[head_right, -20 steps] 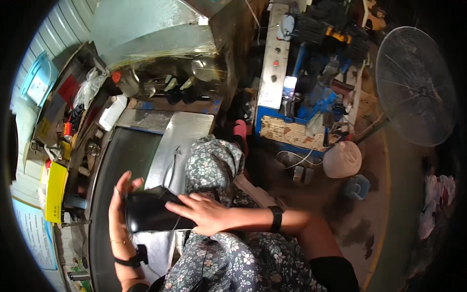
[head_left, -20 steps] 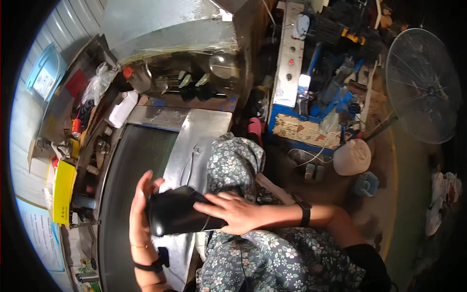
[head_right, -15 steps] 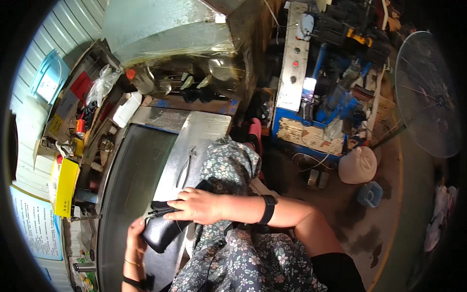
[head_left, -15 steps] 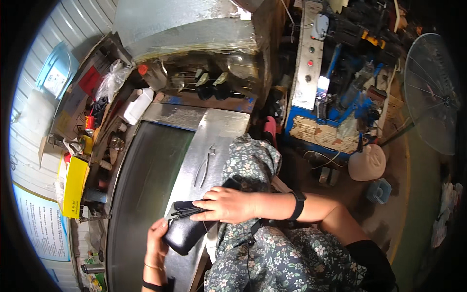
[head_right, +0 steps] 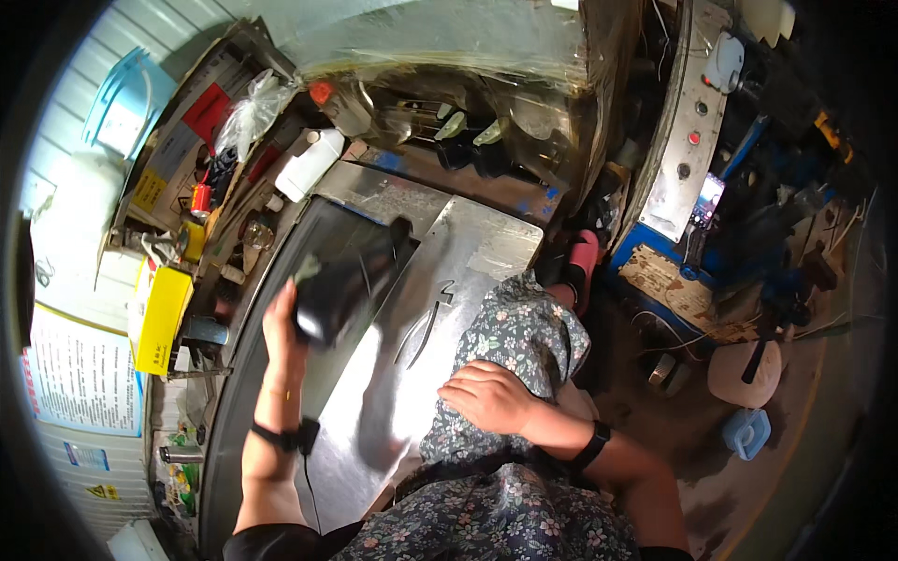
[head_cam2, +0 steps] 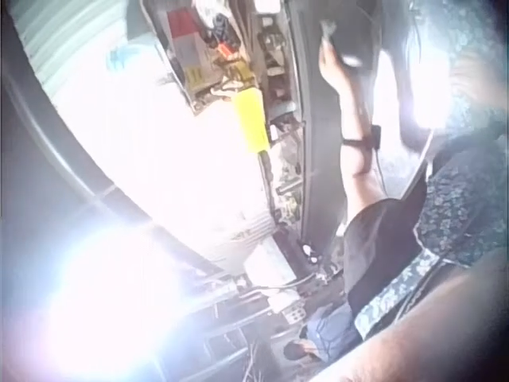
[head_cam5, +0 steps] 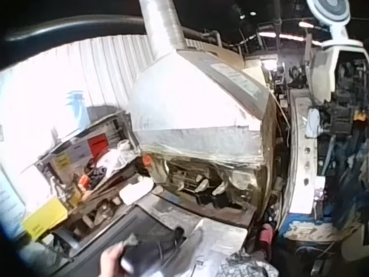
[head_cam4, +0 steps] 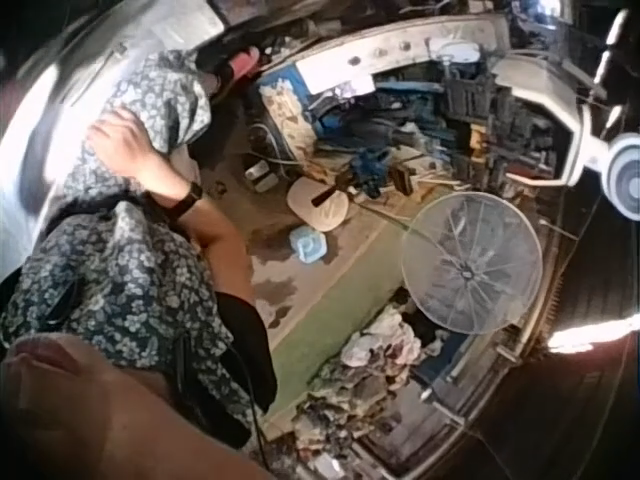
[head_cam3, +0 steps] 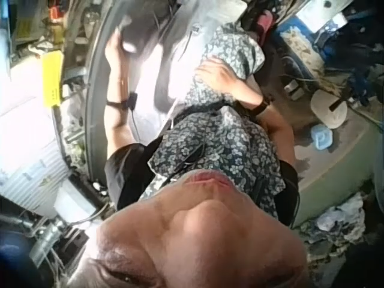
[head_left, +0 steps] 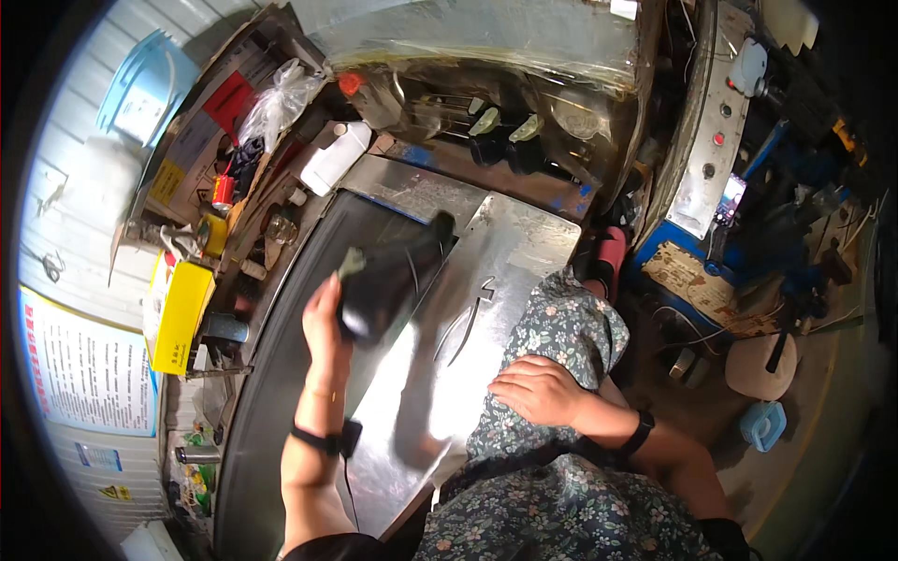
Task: The worker is assembling shoes by placing components into a machine for processing, then inspecting and manual adjusting the insoles and uppers.
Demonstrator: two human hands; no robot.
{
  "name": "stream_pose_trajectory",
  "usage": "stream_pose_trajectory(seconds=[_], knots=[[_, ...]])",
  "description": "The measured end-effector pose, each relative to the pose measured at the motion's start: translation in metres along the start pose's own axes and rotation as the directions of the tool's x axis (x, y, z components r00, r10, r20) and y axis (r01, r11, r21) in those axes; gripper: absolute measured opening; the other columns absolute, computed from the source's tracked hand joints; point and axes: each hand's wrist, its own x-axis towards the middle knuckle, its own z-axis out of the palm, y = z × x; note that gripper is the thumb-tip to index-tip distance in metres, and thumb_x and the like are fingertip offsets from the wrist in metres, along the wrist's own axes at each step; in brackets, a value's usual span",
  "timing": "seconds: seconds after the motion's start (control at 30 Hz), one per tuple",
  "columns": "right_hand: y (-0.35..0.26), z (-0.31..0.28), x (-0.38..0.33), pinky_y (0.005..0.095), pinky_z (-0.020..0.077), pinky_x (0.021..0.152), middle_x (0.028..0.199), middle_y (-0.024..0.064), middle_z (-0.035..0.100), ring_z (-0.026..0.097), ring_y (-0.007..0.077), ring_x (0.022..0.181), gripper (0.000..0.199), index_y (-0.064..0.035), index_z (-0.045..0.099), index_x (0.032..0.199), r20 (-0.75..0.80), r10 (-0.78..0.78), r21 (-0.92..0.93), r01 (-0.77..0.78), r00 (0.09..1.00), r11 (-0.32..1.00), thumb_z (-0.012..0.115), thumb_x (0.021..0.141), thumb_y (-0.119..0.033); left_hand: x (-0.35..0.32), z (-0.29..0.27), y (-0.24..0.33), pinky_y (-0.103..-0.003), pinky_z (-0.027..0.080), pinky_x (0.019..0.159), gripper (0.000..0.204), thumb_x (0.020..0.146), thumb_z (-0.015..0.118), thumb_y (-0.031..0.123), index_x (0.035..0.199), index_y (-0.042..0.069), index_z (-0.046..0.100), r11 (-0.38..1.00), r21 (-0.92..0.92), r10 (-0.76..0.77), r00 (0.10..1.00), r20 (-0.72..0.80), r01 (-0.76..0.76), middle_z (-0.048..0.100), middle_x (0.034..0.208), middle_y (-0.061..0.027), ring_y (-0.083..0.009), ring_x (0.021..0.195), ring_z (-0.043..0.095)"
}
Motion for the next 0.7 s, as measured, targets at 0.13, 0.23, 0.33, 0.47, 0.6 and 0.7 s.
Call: stream_pose_trajectory(seconds=[0.13, 0.23, 0.33, 0.47, 0.6, 0.7], knots=[[0.011, 0.0, 0.005, 0.0328, 0.0493, 0.086, 0.09, 0.0046, 0.067, 0.064, 0.0187, 0.088, 0.02, -0.0043, 0.068, 0.094, 0.012, -0.093, 0.023, 0.093, 0.996, 0.995, 0.064, 0.076, -0.011, 0.163, 0.038, -0.029, -0.028, 0.046, 0.093, 0.064, 0.081, 0.08, 0.03, 0.124, -0.011, 0.058, 0.844, 0.454, 0.374, 0.92, -0.119, -0.284, 0.065, 0.119, -0.0176, -0.0196, 0.109, 0.061], [0.024, 0.001, -0.005, 0.0353, 0.0487, 0.092, 0.092, 0.0055, 0.064, 0.062, 0.0211, 0.092, 0.023, -0.0025, 0.066, 0.101, 0.081, -0.034, 0.102, 0.025, 0.996, 0.994, 0.061, 0.081, -0.012, 0.238, 0.129, -0.054, -0.034, 0.042, 0.102, 0.081, 0.074, 0.085, 0.035, 0.13, -0.012, 0.051, 0.738, 0.594, 0.388, 0.921, 0.016, -0.321, 0.062, 0.123, -0.0213, -0.0261, 0.115, 0.059], [0.03, 0.008, -0.006, 0.0365, 0.0483, 0.094, 0.093, 0.0064, 0.064, 0.061, 0.0218, 0.093, 0.024, -0.0011, 0.066, 0.105, 0.108, -0.046, 0.178, 0.027, 0.993, 0.984, 0.06, 0.084, -0.011, 0.32, 0.141, -0.091, -0.036, 0.043, 0.103, 0.111, 0.069, 0.086, 0.034, 0.151, 0.002, 0.02, 0.33, 0.874, 0.222, 0.93, 0.294, -0.356, 0.058, 0.13, -0.0256, -0.035, 0.123, 0.056], [0.035, 0.005, -0.002, 0.0376, 0.0481, 0.094, 0.093, 0.0068, 0.064, 0.062, 0.0224, 0.092, 0.027, -0.0001, 0.065, 0.109, 0.14, -0.067, 0.209, 0.036, 0.988, 0.977, 0.059, 0.085, -0.009, 0.387, 0.166, -0.094, -0.039, 0.044, 0.1, 0.095, 0.073, 0.076, 0.024, 0.15, 0.005, 0.024, 0.392, 0.906, 0.26, 0.964, 0.059, -0.162, 0.06, 0.127, -0.0234, -0.039, 0.12, 0.056], [0.036, 0.004, -0.001, 0.0377, 0.0477, 0.095, 0.092, 0.0056, 0.064, 0.062, 0.0219, 0.091, 0.028, -0.0013, 0.064, 0.112, 0.133, -0.047, 0.182, 0.022, 0.99, 0.983, 0.058, 0.085, -0.009, 0.391, 0.169, -0.069, -0.034, 0.054, 0.082, 0.053, 0.083, 0.072, 0.021, 0.125, -0.006, 0.054, 0.682, 0.716, 0.267, 0.962, -0.058, -0.146, 0.07, 0.107, -0.018, -0.0282, 0.095, 0.069], [0.034, 0.002, -0.004, 0.036, 0.0478, 0.094, 0.09, 0.0043, 0.065, 0.062, 0.0205, 0.09, 0.026, -0.004, 0.065, 0.109, 0.175, -0.043, 0.195, 0.008, 0.984, 0.981, 0.059, 0.085, -0.01, 0.343, 0.166, -0.028, -0.028, 0.055, 0.061, 0.022, 0.093, 0.065, 0.018, 0.099, -0.003, 0.065, 0.914, 0.282, 0.304, 0.953, 0.004, -0.293, 0.071, 0.087, -0.0116, -0.0161, 0.069, 0.068]])
